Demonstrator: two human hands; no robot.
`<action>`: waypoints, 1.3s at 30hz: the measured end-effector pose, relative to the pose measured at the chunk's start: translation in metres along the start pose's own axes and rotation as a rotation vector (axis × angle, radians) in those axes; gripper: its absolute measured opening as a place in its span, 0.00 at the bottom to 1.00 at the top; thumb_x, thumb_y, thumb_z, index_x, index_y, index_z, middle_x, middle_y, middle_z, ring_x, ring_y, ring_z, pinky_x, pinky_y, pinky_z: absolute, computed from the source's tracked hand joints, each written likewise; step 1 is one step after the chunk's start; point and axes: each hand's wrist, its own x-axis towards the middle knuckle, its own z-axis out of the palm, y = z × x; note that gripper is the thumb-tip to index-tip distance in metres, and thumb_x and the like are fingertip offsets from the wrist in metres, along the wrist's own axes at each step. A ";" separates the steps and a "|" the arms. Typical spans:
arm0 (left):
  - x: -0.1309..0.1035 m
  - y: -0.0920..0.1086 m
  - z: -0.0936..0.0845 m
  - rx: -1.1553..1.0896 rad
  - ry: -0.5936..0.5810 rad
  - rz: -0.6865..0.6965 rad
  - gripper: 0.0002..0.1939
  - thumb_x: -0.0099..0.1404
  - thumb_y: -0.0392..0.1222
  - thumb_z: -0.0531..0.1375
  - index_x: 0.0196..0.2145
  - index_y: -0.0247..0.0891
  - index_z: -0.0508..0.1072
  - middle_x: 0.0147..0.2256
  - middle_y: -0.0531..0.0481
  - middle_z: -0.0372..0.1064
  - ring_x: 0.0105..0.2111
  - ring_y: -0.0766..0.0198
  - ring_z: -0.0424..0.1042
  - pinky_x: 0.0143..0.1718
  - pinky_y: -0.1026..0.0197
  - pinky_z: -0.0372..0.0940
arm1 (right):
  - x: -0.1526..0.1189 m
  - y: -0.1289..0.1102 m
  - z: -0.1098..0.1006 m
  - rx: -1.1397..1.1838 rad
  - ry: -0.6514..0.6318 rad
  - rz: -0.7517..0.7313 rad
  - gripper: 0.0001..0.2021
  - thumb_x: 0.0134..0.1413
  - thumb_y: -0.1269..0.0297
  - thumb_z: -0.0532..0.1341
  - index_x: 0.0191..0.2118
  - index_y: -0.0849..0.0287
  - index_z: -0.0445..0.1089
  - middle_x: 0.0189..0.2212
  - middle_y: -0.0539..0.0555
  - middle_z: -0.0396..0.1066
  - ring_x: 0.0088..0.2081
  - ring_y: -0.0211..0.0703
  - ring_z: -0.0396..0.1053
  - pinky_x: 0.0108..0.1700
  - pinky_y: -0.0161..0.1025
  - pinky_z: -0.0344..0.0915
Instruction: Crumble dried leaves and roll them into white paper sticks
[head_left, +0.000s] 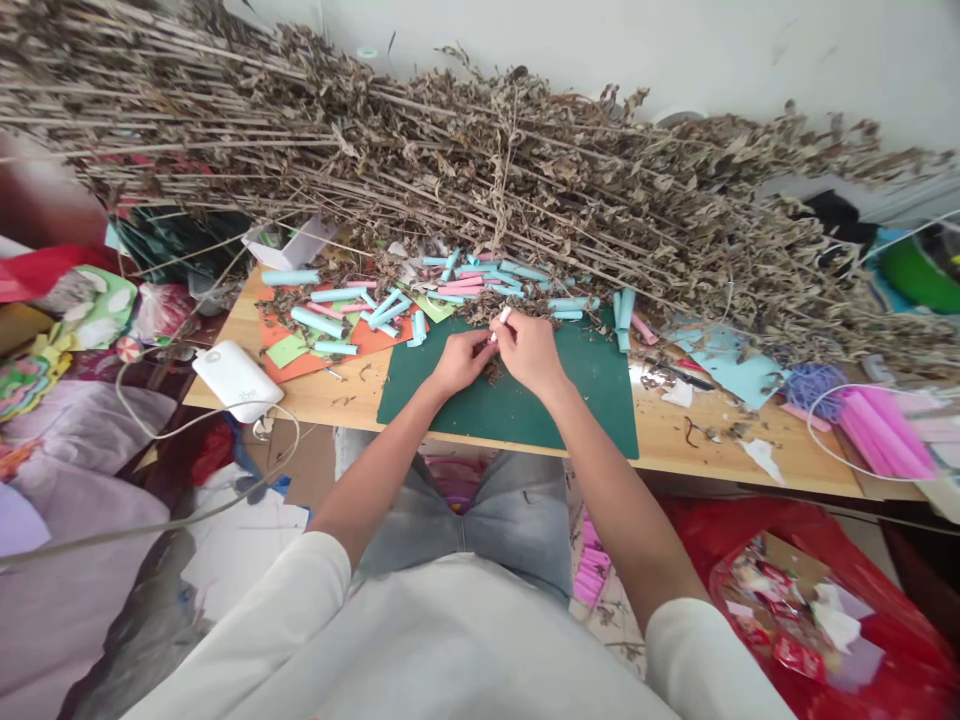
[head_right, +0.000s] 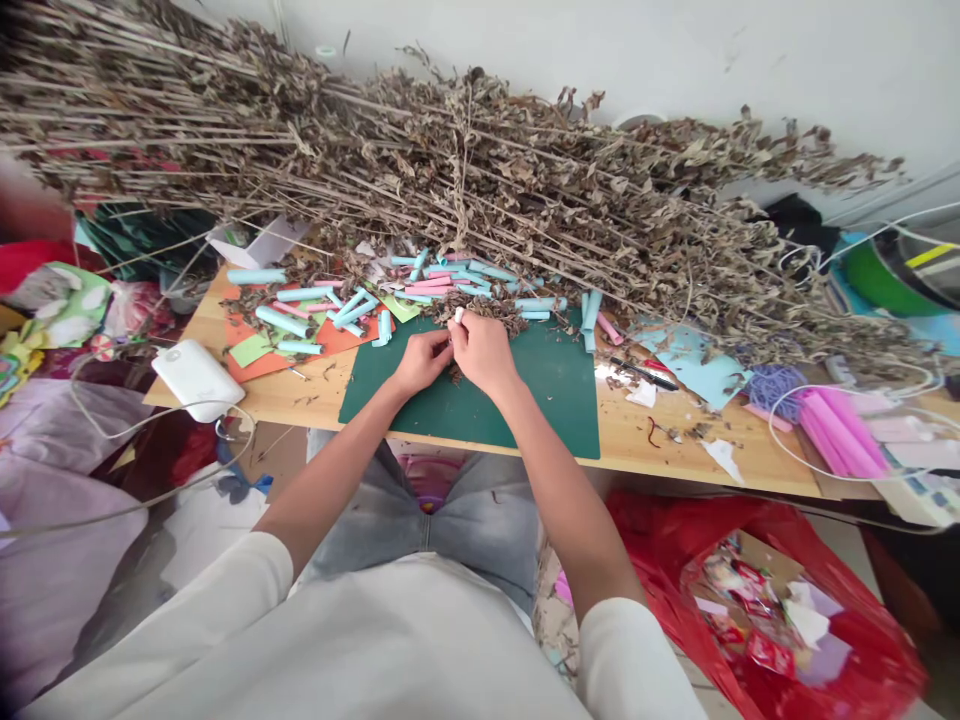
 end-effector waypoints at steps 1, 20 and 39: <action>0.000 0.000 0.000 -0.004 0.001 0.002 0.16 0.67 0.46 0.55 0.26 0.33 0.69 0.23 0.55 0.63 0.24 0.70 0.57 0.29 0.65 0.53 | 0.000 0.000 0.000 0.008 0.003 0.008 0.14 0.62 0.60 0.50 0.32 0.58 0.69 0.23 0.52 0.69 0.25 0.41 0.64 0.32 0.36 0.56; 0.000 -0.003 0.002 -0.007 0.006 -0.005 0.13 0.66 0.43 0.55 0.26 0.33 0.69 0.22 0.55 0.62 0.23 0.70 0.55 0.29 0.66 0.53 | -0.003 0.001 0.010 -0.076 0.029 -0.014 0.15 0.65 0.61 0.47 0.34 0.58 0.68 0.28 0.57 0.73 0.30 0.46 0.69 0.35 0.38 0.57; 0.000 -0.002 0.002 0.000 -0.006 0.009 0.15 0.67 0.45 0.55 0.28 0.33 0.71 0.23 0.55 0.63 0.24 0.70 0.56 0.29 0.66 0.52 | -0.007 0.003 0.003 0.016 0.007 0.017 0.14 0.64 0.61 0.47 0.37 0.58 0.69 0.27 0.55 0.73 0.29 0.44 0.70 0.35 0.37 0.59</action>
